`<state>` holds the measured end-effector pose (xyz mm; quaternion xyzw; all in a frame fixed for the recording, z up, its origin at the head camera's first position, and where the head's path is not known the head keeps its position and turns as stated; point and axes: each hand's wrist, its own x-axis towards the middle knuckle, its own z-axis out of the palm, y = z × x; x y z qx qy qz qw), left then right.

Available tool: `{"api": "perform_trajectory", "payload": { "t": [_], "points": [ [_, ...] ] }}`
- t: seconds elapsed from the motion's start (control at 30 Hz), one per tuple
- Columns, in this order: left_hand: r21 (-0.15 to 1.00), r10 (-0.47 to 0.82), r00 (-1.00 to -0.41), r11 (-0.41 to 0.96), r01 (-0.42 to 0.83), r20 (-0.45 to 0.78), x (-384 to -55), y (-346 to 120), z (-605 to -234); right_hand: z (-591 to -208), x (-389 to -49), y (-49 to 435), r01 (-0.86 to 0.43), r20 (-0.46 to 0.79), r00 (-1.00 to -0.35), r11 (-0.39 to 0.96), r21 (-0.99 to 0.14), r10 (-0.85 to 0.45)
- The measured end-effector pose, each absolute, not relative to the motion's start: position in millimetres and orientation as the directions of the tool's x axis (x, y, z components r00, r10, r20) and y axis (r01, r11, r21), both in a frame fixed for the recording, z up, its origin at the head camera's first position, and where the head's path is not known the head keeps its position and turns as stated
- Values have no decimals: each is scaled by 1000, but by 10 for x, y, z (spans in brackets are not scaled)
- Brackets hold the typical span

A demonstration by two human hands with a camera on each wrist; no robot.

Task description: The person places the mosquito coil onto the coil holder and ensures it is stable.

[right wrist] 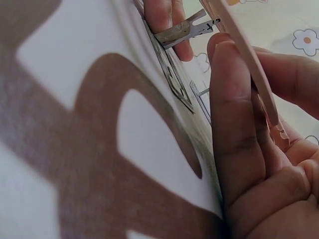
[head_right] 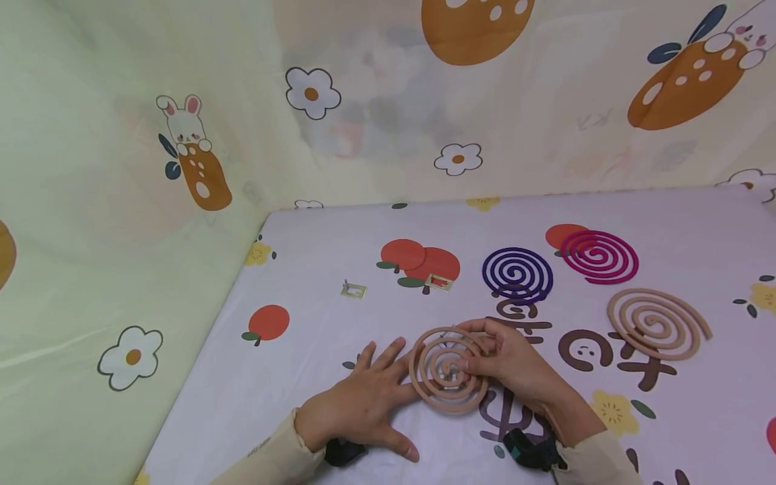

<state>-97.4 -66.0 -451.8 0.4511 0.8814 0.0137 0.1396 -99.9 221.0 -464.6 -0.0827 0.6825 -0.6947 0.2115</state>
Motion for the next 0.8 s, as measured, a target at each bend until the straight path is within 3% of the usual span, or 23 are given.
{"api": "perform_trajectory", "payload": {
  "t": [0.8],
  "points": [
    [159, 797, -553, 595, 788, -244, -986, -653, -4509, -4645, -1008, 2186, 191, -179, -894, 11, -982, -411]
  ]
}}
